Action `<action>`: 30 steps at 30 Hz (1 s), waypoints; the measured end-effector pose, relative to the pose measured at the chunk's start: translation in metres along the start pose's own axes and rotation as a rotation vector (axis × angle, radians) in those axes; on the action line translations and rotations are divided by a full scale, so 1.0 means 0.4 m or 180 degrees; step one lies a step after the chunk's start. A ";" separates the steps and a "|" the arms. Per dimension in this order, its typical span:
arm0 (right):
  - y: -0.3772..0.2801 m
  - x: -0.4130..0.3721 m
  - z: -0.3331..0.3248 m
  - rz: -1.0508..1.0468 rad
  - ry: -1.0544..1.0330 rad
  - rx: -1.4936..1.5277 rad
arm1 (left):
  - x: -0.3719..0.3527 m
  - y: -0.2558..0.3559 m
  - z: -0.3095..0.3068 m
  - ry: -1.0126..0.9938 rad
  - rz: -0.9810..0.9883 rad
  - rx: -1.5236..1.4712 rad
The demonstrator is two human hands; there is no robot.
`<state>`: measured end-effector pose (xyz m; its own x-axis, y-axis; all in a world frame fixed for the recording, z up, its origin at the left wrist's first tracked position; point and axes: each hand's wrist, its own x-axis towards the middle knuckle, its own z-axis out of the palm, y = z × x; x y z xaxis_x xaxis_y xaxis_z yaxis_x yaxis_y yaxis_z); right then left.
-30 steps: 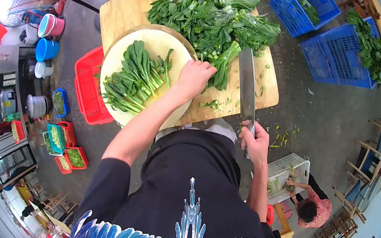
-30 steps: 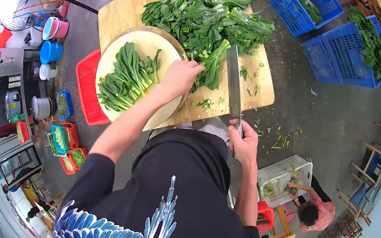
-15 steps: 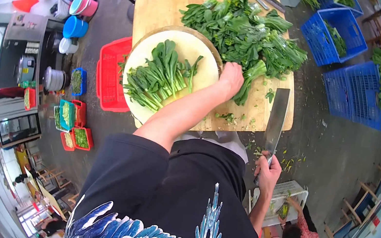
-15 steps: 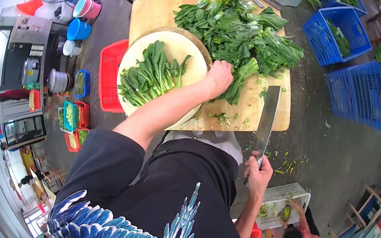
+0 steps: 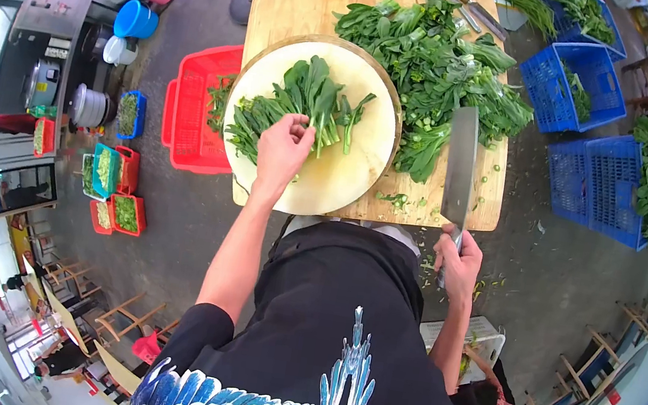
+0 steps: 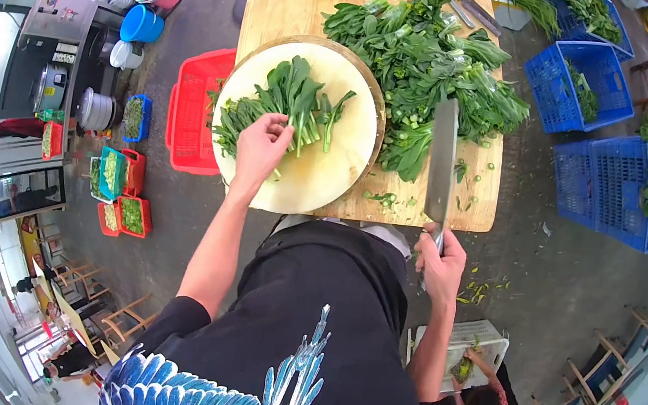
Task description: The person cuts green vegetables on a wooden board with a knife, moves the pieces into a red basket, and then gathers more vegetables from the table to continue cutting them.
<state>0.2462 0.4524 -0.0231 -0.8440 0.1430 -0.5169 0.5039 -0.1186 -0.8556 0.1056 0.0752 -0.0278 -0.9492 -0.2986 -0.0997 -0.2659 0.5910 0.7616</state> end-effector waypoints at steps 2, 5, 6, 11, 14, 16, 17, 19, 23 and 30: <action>-0.016 0.017 0.025 -0.0007 -0.0174 -0.0072 | -0.002 -0.024 0.030 -0.0021 -0.0011 0.0084; -0.024 0.028 0.056 -0.0004 -0.0389 -0.0185 | 0.010 -0.018 0.041 -0.0071 0.0304 0.0556; -0.024 0.032 0.069 0.0024 -0.0441 -0.0216 | 0.018 -0.016 0.040 -0.0133 0.0337 0.0669; -0.018 0.023 0.124 0.0114 -0.0612 -0.0287 | 0.031 0.008 0.060 -0.0230 0.0582 0.0682; -0.014 0.008 0.151 0.0172 -0.0575 -0.0316 | 0.040 0.006 0.085 -0.0310 0.0763 0.0848; -0.011 -0.001 0.161 0.0174 -0.0577 -0.0245 | 0.050 0.013 0.089 -0.0434 0.0611 0.0820; -0.012 -0.007 0.164 0.0183 -0.0562 -0.0260 | 0.055 0.017 0.089 -0.0456 0.0559 0.0874; -0.007 -0.018 0.166 0.0188 -0.0518 -0.0264 | 0.060 0.013 0.095 -0.0408 0.0608 0.1000; -0.002 -0.023 0.168 0.0161 -0.0450 -0.0254 | 0.081 0.017 0.092 -0.0546 0.0536 0.1091; 0.001 -0.028 0.162 0.0112 -0.0447 -0.0241 | 0.154 0.047 0.093 -0.0831 -0.0574 -0.0945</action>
<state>0.2439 0.3872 -0.0157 -0.8402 0.0007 -0.5422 0.5416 -0.0460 -0.8393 0.0358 0.0960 -0.0435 -0.9128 -0.1552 -0.3777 -0.4077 0.2942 0.8644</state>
